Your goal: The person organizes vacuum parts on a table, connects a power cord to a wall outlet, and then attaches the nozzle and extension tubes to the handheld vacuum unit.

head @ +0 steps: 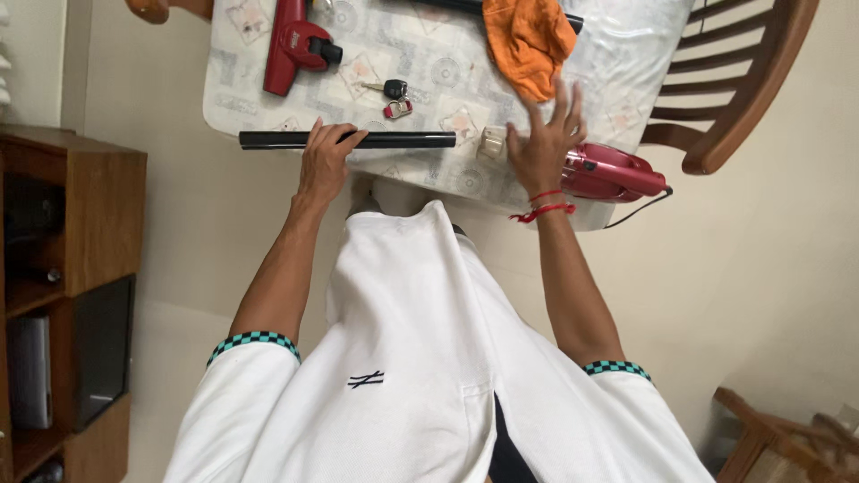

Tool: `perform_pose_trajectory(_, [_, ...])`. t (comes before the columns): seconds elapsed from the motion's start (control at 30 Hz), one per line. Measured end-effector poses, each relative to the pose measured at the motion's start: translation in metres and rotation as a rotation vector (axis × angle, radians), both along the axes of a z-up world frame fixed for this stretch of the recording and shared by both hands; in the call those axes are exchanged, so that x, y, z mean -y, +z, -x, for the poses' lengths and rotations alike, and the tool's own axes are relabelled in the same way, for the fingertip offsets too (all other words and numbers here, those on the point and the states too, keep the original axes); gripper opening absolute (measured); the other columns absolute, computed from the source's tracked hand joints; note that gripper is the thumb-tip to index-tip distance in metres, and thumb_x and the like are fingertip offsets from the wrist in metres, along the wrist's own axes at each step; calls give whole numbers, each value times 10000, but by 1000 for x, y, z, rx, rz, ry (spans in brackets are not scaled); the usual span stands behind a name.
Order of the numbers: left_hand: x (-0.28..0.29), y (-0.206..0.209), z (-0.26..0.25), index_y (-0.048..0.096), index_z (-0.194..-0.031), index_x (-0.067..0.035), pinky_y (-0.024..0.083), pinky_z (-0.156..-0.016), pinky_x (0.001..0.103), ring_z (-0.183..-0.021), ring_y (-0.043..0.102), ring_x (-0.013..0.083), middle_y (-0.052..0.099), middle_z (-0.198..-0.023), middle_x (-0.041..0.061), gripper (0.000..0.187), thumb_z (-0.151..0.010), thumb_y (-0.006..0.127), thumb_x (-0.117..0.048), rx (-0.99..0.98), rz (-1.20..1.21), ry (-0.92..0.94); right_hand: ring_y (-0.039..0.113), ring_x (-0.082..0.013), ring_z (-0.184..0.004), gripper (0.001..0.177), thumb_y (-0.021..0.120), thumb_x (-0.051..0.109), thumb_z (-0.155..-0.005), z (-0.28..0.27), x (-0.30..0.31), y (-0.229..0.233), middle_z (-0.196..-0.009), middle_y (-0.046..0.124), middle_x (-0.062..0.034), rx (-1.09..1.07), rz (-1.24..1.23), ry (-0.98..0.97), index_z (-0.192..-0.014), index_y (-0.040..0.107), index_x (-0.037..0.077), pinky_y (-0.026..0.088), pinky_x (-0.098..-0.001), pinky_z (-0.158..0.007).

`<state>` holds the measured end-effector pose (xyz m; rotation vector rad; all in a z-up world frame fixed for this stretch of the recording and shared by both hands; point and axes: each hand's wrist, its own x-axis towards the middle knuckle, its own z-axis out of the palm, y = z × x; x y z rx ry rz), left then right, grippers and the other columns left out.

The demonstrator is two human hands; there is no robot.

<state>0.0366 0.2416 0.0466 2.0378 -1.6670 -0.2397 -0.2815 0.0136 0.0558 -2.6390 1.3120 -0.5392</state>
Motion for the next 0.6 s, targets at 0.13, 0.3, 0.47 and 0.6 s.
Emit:
perform_pose_trajectory(0.13, [14,-4,-1,726,-1271,-109,348,-1191,557,-1134,643,287,684,-1185,80,582,-798,587,202,-91,-11,-77,113,-404,-1549,508,901,308,-806,-5,-34,-1,-1686,254,-119,-19,-37,135,-1281,747,215,173,-645,-1153])
perform_pose_trajectory(0.3, [24,-6,-14,717,-1276,-116,351,-1209,560,-1130,647,283,681,-1195,67,529,-849,604,174,-118,-2,-139,93,-394,-1563,561,941,390,-722,-20,-51,-13,-1697,268,-98,-45,-115,142,-1235,769,240,143,-605,-1147])
perform_pose_trajectory(0.47, [34,-19,-24,716,-1265,-108,341,-1194,560,-1176,628,296,679,-1206,84,586,-777,590,192,-100,-1,-199,114,-354,-1586,317,922,390,-795,-31,-47,-36,-1698,304,-43,-58,-59,120,-1065,809,268,128,-589,-1176])
perform_pose_trajectory(0.6, [40,-49,-28,722,-1253,-108,329,-1209,562,-1192,618,281,675,-1227,71,579,-781,595,202,-90,-45,-201,136,-337,-1564,285,898,406,-767,-35,-54,-49,-1669,333,-24,-183,-8,104,-1004,817,271,102,-613,-1154])
